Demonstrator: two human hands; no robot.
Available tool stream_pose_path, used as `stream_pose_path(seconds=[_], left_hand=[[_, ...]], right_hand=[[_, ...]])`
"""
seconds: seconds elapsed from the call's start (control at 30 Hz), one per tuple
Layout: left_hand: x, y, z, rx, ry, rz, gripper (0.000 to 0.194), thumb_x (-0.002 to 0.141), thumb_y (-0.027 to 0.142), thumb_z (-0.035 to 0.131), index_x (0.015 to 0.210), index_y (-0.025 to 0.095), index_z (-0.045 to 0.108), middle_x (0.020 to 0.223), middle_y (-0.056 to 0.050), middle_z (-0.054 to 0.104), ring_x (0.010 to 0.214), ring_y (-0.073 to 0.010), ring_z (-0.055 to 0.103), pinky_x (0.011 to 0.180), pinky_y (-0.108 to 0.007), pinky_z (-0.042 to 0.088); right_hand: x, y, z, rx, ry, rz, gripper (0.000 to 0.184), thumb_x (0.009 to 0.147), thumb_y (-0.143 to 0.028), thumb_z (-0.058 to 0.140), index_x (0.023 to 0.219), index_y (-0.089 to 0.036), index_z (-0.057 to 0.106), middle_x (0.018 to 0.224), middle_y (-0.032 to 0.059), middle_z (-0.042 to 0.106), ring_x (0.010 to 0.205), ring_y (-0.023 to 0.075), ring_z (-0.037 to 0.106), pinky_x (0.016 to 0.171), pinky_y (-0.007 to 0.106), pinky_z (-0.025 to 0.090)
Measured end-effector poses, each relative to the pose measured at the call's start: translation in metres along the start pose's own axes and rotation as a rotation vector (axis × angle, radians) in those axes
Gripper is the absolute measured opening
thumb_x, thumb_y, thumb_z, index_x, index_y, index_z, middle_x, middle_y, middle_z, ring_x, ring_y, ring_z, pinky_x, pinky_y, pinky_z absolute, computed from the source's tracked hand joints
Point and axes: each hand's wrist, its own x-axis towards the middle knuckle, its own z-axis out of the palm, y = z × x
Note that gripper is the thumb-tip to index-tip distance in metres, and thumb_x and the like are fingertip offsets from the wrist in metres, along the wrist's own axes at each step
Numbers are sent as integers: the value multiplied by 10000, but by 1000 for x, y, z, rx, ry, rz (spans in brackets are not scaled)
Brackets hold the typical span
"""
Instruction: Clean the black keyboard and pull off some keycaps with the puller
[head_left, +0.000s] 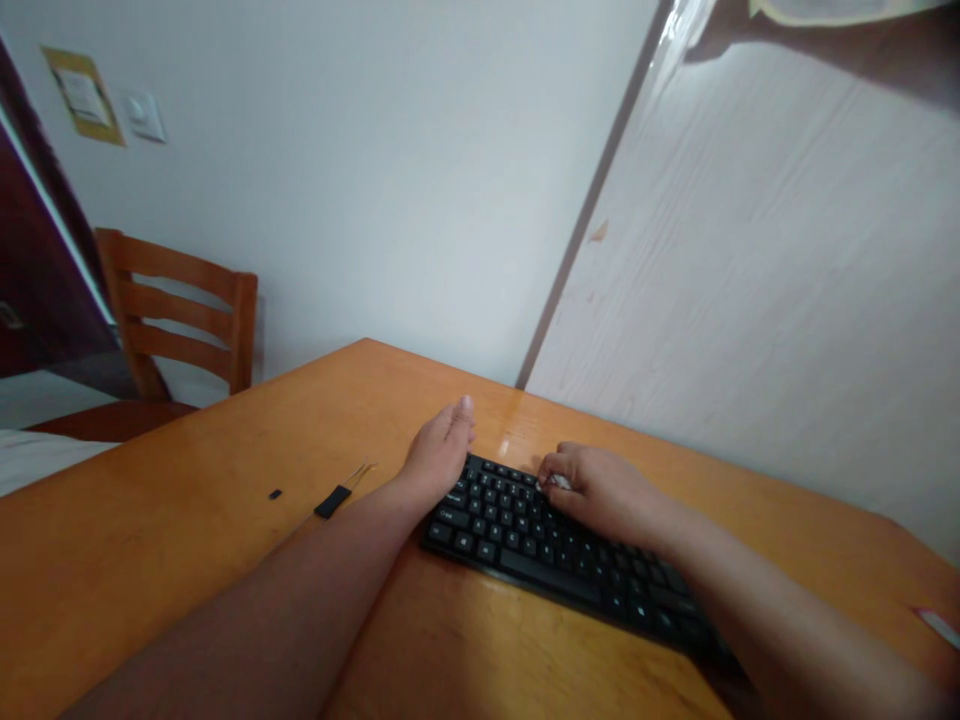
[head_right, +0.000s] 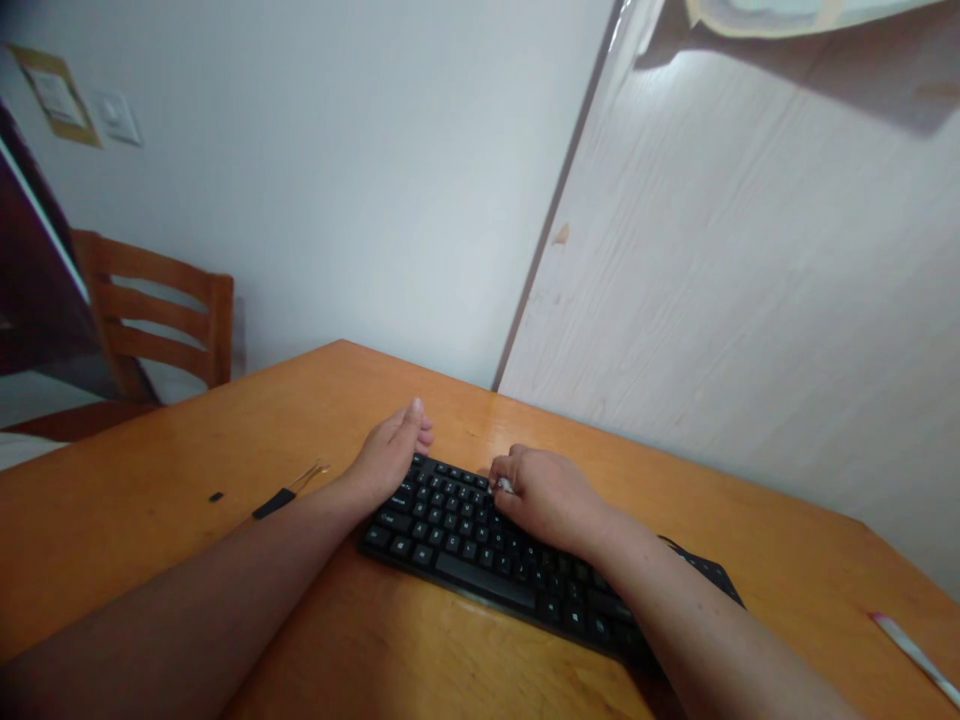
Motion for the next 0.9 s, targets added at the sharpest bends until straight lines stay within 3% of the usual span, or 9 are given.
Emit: stream_pose_path(seconds=[0.23, 0.73, 0.9], left_hand=[[1, -3, 1, 13, -4, -2, 671, 938, 702, 208, 885, 182, 628, 821, -92, 700, 727, -217, 657, 688, -333, 502], [-1, 1, 1, -21, -4, -34, 634, 935, 690, 244, 896, 192, 635, 841, -103, 713, 769, -236, 664, 692, -337, 501], [-1, 0, 1, -6, 2, -19, 653, 937, 698, 222, 894, 191, 631, 835, -98, 711, 761, -228, 665, 698, -333, 501]], right_hand=[[16, -4, 0, -50, -14, 57, 149, 818, -212, 566, 899, -223, 691, 886, 55, 667, 782, 182, 597, 675, 266, 380], [19, -15, -2, 32, -25, -15, 142, 792, -219, 572, 877, -229, 685, 874, 41, 689, 781, 181, 605, 685, 265, 399], [33, -17, -3, -2, -43, 48, 122, 791, -213, 581, 845, -215, 690, 856, 49, 712, 769, 180, 611, 669, 263, 395]])
